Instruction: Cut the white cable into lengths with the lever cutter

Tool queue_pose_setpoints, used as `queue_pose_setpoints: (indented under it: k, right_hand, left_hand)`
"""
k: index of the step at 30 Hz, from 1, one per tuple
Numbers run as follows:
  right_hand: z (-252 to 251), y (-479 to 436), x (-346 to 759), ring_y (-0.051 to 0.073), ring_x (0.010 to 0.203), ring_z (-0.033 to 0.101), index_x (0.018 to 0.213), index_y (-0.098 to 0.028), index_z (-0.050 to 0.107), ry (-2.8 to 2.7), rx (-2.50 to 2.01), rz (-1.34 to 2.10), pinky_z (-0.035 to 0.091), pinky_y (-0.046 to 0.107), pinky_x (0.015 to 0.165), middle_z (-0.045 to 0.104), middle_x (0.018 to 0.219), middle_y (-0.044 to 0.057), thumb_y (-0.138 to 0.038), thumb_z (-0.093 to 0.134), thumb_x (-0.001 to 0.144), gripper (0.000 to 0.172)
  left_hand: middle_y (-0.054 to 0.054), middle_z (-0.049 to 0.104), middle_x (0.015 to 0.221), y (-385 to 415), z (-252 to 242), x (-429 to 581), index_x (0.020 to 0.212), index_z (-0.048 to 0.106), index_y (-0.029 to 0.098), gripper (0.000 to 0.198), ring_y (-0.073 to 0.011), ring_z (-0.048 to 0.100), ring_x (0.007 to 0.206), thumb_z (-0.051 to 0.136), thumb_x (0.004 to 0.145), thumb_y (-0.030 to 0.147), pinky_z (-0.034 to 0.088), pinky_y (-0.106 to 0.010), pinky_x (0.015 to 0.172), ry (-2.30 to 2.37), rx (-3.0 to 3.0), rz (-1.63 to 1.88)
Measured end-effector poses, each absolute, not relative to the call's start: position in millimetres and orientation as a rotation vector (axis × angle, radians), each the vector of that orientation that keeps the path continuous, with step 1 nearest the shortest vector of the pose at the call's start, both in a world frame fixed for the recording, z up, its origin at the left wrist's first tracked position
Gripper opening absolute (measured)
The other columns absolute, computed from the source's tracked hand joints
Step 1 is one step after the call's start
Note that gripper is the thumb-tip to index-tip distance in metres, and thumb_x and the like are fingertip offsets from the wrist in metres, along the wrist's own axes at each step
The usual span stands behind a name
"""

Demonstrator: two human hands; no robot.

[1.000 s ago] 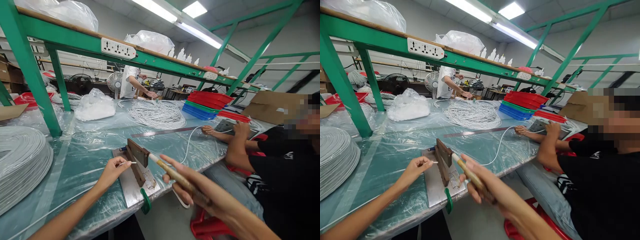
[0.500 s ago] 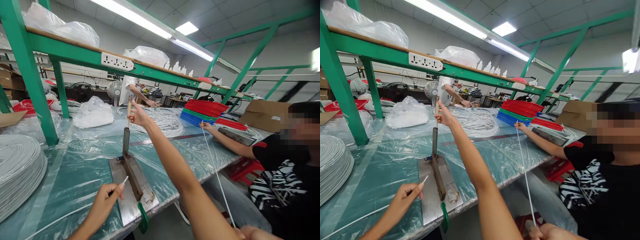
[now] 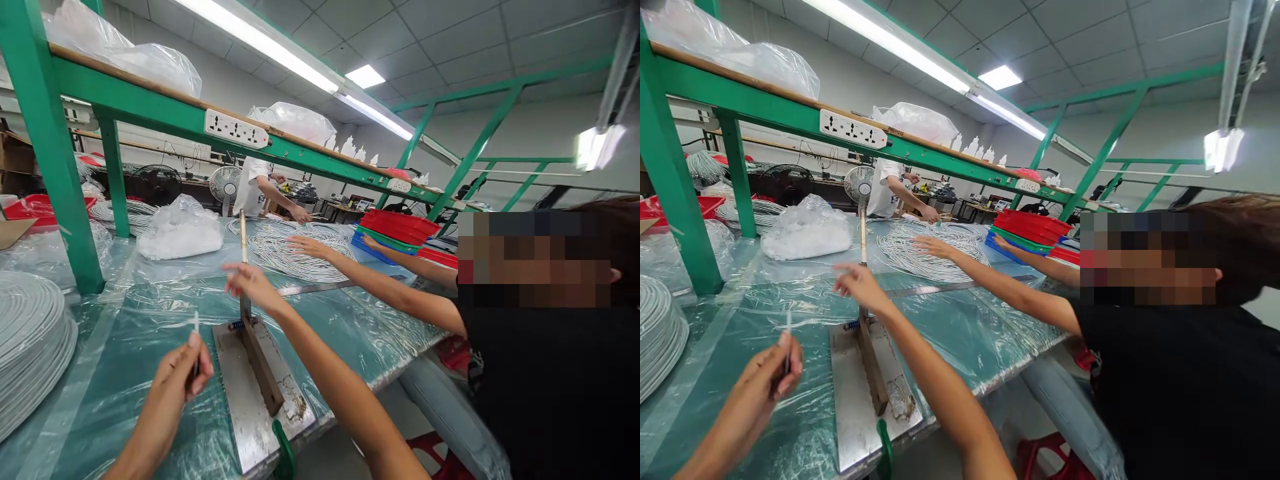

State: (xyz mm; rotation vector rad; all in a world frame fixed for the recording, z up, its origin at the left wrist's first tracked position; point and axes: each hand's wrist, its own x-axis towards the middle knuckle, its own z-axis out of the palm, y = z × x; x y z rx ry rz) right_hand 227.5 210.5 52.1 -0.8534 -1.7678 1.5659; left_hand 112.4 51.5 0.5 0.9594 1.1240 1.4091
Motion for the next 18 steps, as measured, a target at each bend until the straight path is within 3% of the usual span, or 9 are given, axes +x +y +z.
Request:
queue_pose_setpoints:
  k: [3,6,9,11,13,15,18]
  right_hand:
    - [23.1,148.6,249.8,0.009,0.054,0.054,0.1,-0.014,0.055,-2.176,-0.498,1.912,0.044,0.022,0.055,0.061,0.071,0.0,-0.036,0.068,0.076,0.035]
    - [2.2,102.0,260.0,0.007,0.05,0.052,0.086,-0.017,0.046,-2.198,-0.376,2.106,0.042,0.018,0.047,0.057,0.072,-0.001,-0.054,0.068,0.07,0.046]
    - [-3.3,82.7,267.2,0.005,0.044,0.048,0.077,-0.015,0.049,-1.985,-0.443,2.042,0.038,0.015,0.043,0.054,0.063,-0.001,-0.062,0.054,0.079,0.048]
    - [0.8,84.2,280.1,0.005,0.04,0.044,0.074,-0.013,0.053,-1.805,-0.51,1.874,0.035,0.015,0.041,0.052,0.055,-0.001,-0.061,0.049,0.084,0.049]
    - [8.5,94.5,303.4,0.005,0.036,0.037,0.073,-0.014,0.053,-1.571,-0.606,1.692,0.029,0.015,0.037,0.047,0.047,-0.004,-0.058,0.054,0.083,0.045]
    - [16.3,110.8,336.4,0.003,0.034,0.03,0.07,-0.015,0.051,-1.303,-0.715,1.509,0.024,0.014,0.035,0.041,0.042,-0.007,-0.055,0.065,0.075,0.042]
    - [21.0,140.9,395.3,0.002,0.033,0.024,0.069,-0.016,0.048,-1.019,-0.847,1.323,0.022,0.013,0.036,0.034,0.042,-0.011,-0.047,0.073,0.068,0.04]
  left_hand:
    - [0.007,0.03,0.045,55.0,24.0,117.9,0.057,0.047,0.017,0.051,-0.0066,0.025,0.046,0.058,0.072,0.064,0.026,-0.017,0.046,0.93,0.782,1.644]
    - [0.007,0.027,0.044,59.2,39.5,135.1,0.056,0.044,0.017,0.048,-0.0066,0.022,0.043,0.058,0.075,0.059,0.025,-0.017,0.042,0.785,0.677,1.734]
    - [0.004,0.046,0.053,60.2,45.7,148.4,0.066,0.053,0.019,0.044,-0.0082,0.04,0.05,0.05,0.08,0.06,0.036,-0.017,0.049,0.883,0.816,1.693]
    - [-0.002,0.062,0.083,57.5,43.1,148.4,0.095,0.061,0.022,0.041,-0.0137,0.056,0.077,0.047,0.082,0.059,0.045,-0.022,0.07,1.044,1.122,1.531]
    - [-0.005,0.061,0.111,52.7,33.9,142.1,0.125,0.05,0.028,0.05,-0.0201,0.054,0.102,0.047,0.083,0.056,0.043,-0.029,0.086,1.189,1.464,1.208]
    - [-0.005,0.06,0.116,47.7,20.2,133.2,0.134,0.04,0.034,0.054,-0.0235,0.053,0.106,0.047,0.084,0.052,0.042,-0.034,0.088,1.301,1.733,0.828]
    - [-0.006,0.066,0.101,44.1,1.3,122.0,0.132,0.045,0.034,0.045,-0.0275,0.059,0.096,0.044,0.086,0.039,0.043,-0.039,0.083,1.473,2.026,0.372]
